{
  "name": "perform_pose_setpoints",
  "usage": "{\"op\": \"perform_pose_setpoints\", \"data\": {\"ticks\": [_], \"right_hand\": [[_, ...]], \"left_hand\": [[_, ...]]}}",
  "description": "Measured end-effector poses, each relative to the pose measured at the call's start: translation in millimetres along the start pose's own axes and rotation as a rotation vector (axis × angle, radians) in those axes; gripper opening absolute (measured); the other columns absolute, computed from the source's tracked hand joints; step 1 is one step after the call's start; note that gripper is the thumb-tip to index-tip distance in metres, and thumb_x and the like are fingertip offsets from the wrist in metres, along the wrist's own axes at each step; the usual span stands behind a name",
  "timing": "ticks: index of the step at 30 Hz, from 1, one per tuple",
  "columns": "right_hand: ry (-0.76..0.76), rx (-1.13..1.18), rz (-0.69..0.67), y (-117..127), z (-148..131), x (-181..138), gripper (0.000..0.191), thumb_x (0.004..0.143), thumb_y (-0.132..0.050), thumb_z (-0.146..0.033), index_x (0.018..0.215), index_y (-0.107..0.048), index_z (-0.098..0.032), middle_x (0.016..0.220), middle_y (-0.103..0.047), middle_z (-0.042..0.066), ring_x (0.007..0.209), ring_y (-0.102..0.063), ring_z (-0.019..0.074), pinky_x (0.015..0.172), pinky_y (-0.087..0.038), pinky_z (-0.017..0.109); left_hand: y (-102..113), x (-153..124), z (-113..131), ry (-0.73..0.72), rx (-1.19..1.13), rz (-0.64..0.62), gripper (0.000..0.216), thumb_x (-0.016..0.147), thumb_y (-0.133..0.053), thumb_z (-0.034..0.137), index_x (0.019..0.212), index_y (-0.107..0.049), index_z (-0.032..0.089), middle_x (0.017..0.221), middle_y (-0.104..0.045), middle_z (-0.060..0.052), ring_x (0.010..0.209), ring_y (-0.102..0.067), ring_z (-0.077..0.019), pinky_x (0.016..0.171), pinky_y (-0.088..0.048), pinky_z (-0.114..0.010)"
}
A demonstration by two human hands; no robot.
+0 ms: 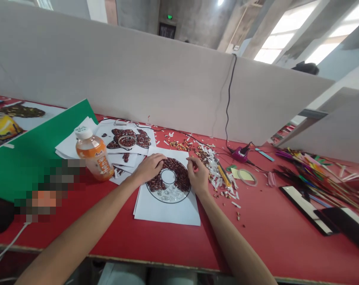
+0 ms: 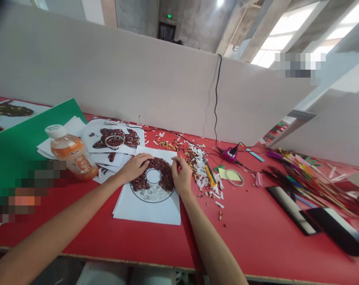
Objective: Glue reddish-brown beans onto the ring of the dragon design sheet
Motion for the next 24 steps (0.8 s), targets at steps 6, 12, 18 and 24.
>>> {"op": "perform_pose_setpoints", "data": {"ticks": [6, 12, 18, 24], "right_hand": [[0.066, 0.033, -0.014, 0.9, 4.1, -0.9, 0.027, 0.098, -0.048, -0.032, 0.106, -0.069, -0.017, 0.096, -0.073, 0.008, 0.082, -0.066, 0.0194, 0.079, -0.051, 0.032], [0.110, 0.050, -0.026, -4.6, 8.1, -0.1, 0.024, 0.096, -0.052, -0.033, 0.103, -0.071, -0.020, 0.100, -0.076, 0.009, 0.084, -0.068, 0.0216, 0.081, -0.053, 0.035], [0.089, 0.072, -0.058, -8.9, 12.8, -2.0, 0.024, 0.096, -0.052, -0.032, 0.109, -0.069, -0.021, 0.095, -0.077, 0.007, 0.083, -0.071, 0.0214, 0.079, -0.054, 0.034], [0.056, 0.106, -0.045, -9.9, 15.1, -2.2, 0.025, 0.095, -0.051, -0.032, 0.109, -0.067, -0.019, 0.091, -0.077, 0.007, 0.080, -0.072, 0.0208, 0.077, -0.054, 0.034]], "left_hand": [[-0.4, -4.0, -1.9, 0.006, 0.019, 0.035, 0.031, 0.101, -0.039, 0.020, 0.116, -0.066, 0.020, 0.121, -0.070, -0.006, 0.117, -0.064, -0.0195, 0.108, -0.049, -0.037], [-0.9, -6.3, -10.3, -0.014, 0.021, 0.007, 0.032, 0.101, -0.040, 0.021, 0.118, -0.067, 0.021, 0.124, -0.070, -0.006, 0.120, -0.063, -0.0208, 0.111, -0.047, -0.039], [3.4, -16.5, -12.2, -0.023, 0.020, -0.042, 0.033, 0.101, -0.041, 0.023, 0.122, -0.066, 0.021, 0.133, -0.066, -0.006, 0.129, -0.058, -0.0214, 0.118, -0.041, -0.040], [7.9, -25.3, -6.2, -0.013, 0.073, -0.054, 0.035, 0.103, -0.040, 0.023, 0.126, -0.065, 0.018, 0.140, -0.063, -0.007, 0.134, -0.055, -0.0198, 0.120, -0.039, -0.038]]}}
Point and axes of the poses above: each hand's wrist, its own x-axis towards the middle knuckle, its own y-axis out of the back of the hand, z = x × y, the point moved 1 cm from there along x, towards the middle knuckle
